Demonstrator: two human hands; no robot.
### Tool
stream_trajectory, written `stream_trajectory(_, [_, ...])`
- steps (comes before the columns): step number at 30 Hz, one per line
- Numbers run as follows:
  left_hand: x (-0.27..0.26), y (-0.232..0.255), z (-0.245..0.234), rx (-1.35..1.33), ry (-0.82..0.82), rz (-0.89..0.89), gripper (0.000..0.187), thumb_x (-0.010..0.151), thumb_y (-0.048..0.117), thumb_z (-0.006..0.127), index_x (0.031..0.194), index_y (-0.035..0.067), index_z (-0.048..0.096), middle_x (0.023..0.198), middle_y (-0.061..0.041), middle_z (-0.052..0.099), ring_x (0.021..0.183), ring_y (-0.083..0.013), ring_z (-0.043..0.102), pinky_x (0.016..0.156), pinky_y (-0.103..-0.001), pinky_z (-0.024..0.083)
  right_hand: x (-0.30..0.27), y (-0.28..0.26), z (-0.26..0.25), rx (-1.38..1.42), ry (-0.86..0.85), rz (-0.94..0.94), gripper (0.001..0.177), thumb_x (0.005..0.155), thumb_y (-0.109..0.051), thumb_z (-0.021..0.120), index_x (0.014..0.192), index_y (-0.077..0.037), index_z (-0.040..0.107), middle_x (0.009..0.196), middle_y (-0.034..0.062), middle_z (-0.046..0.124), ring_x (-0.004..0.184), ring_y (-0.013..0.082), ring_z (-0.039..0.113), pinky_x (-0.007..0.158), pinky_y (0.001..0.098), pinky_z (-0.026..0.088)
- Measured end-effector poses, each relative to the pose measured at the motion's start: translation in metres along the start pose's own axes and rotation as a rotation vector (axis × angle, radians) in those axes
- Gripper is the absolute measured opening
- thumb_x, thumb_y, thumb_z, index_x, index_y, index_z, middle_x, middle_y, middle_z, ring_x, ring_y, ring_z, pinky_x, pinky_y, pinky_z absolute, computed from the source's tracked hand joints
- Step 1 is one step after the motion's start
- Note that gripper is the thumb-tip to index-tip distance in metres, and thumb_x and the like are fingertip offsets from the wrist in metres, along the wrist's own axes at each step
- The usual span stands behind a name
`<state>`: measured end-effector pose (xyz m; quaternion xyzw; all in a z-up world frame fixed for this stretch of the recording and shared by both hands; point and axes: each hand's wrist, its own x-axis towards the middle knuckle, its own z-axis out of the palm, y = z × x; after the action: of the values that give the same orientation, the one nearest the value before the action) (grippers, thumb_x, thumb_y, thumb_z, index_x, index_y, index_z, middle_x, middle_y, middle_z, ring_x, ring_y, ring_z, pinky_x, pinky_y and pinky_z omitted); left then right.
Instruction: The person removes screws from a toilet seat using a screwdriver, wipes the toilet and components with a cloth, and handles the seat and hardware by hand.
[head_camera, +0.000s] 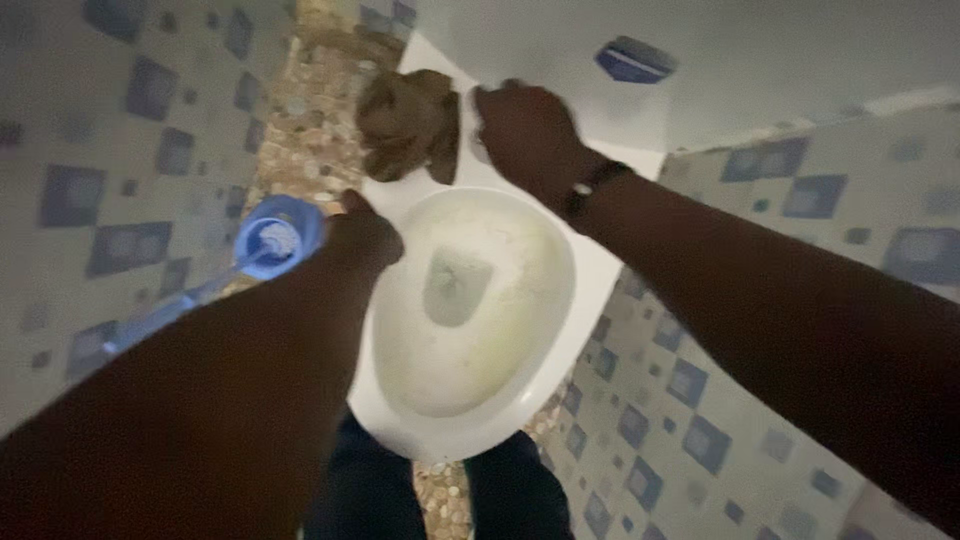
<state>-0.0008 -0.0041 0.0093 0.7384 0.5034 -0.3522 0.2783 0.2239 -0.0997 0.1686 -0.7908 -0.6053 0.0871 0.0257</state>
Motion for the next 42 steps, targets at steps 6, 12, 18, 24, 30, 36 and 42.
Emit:
stream_trajectory(6, [-0.012, -0.002, -0.010, -0.104, 0.014, 0.005, 0.090, 0.089, 0.017, 0.069, 0.150, -0.008, 0.008, 0.144, -0.043, 0.033, 0.131, -0.0580, 0.046, 0.107, -0.053, 0.045, -0.006, -0.011, -0.029, 0.055, -0.202, 0.119, 0.022, 0.103, -0.016, 0.060, 0.116, 0.001, 0.058, 0.091, 0.0225, 0.067, 0.082, 0.0402, 0.069, 0.070, 0.0529, 0.055])
stream_trajectory(12, [-0.016, 0.001, -0.003, -0.026, 0.105, 0.117, 0.088, 0.090, 0.017, 0.067, 0.146, -0.015, 0.008, 0.144, -0.038, 0.035, 0.129, -0.0604, 0.046, 0.104, -0.054, 0.046, -0.022, 0.004, -0.021, 0.169, 0.091, -0.065, 0.016, 0.100, -0.014, 0.063, 0.101, 0.002, 0.058, 0.092, 0.0217, 0.065, 0.080, 0.0386, 0.067, 0.069, 0.0502, 0.055])
stream_trajectory(18, [-0.038, 0.007, -0.030, -0.124, -0.010, 0.014, 0.090, 0.088, 0.017, 0.067, 0.150, -0.012, 0.008, 0.144, -0.045, 0.036, 0.129, -0.0558, 0.052, 0.106, -0.051, 0.048, -0.015, 0.001, -0.029, 0.099, -0.206, 0.213, 0.031, 0.111, -0.028, 0.059, 0.109, 0.003, 0.057, 0.081, 0.0217, 0.067, 0.075, 0.0386, 0.069, 0.069, 0.0517, 0.055])
stream_trajectory(24, [-0.039, 0.007, -0.029, -0.045, 0.000, 0.024, 0.102, 0.087, 0.018, 0.070, 0.154, -0.011, 0.000, 0.146, -0.046, 0.035, 0.134, -0.0551, 0.048, 0.109, -0.051, 0.045, -0.022, 0.010, -0.026, 0.030, -0.105, -0.111, 0.010, 0.100, -0.010, 0.063, 0.106, -0.002, 0.063, 0.086, 0.0187, 0.067, 0.082, 0.0377, 0.067, 0.070, 0.0515, 0.053])
stream_trajectory(30, [-0.029, 0.006, -0.027, 0.000, -0.077, -0.031, 0.111, 0.088, 0.022, 0.070, 0.159, -0.009, -0.009, 0.148, -0.052, 0.033, 0.135, -0.0546, 0.049, 0.112, -0.049, 0.044, -0.012, 0.026, -0.026, -0.006, -0.123, -0.299, 0.019, 0.094, -0.003, 0.064, 0.113, -0.003, 0.065, 0.093, 0.0170, 0.064, 0.085, 0.0341, 0.065, 0.070, 0.0492, 0.054])
stream_trajectory(36, [0.004, 0.000, -0.009, 0.209, -0.104, 0.098, 0.118, 0.086, 0.025, 0.076, 0.155, -0.017, -0.010, 0.156, -0.041, 0.029, 0.141, -0.0519, 0.042, 0.118, -0.050, 0.036, 0.013, 0.020, -0.019, -0.048, -0.178, -0.480, 0.032, 0.092, -0.008, 0.065, 0.125, -0.010, 0.066, 0.102, 0.0181, 0.067, 0.093, 0.0363, 0.066, 0.075, 0.0474, 0.056])
stream_trajectory(42, [0.009, 0.009, 0.002, 0.140, -0.123, -0.061, 0.129, 0.086, 0.033, 0.080, 0.158, -0.005, -0.019, 0.159, -0.041, 0.020, 0.144, -0.0512, 0.036, 0.119, -0.049, 0.034, 0.013, 0.004, -0.022, 0.423, -0.228, -0.014, 0.026, 0.102, -0.021, 0.052, 0.117, -0.002, 0.063, 0.094, 0.0187, 0.070, 0.083, 0.0341, 0.071, 0.066, 0.0455, 0.057])
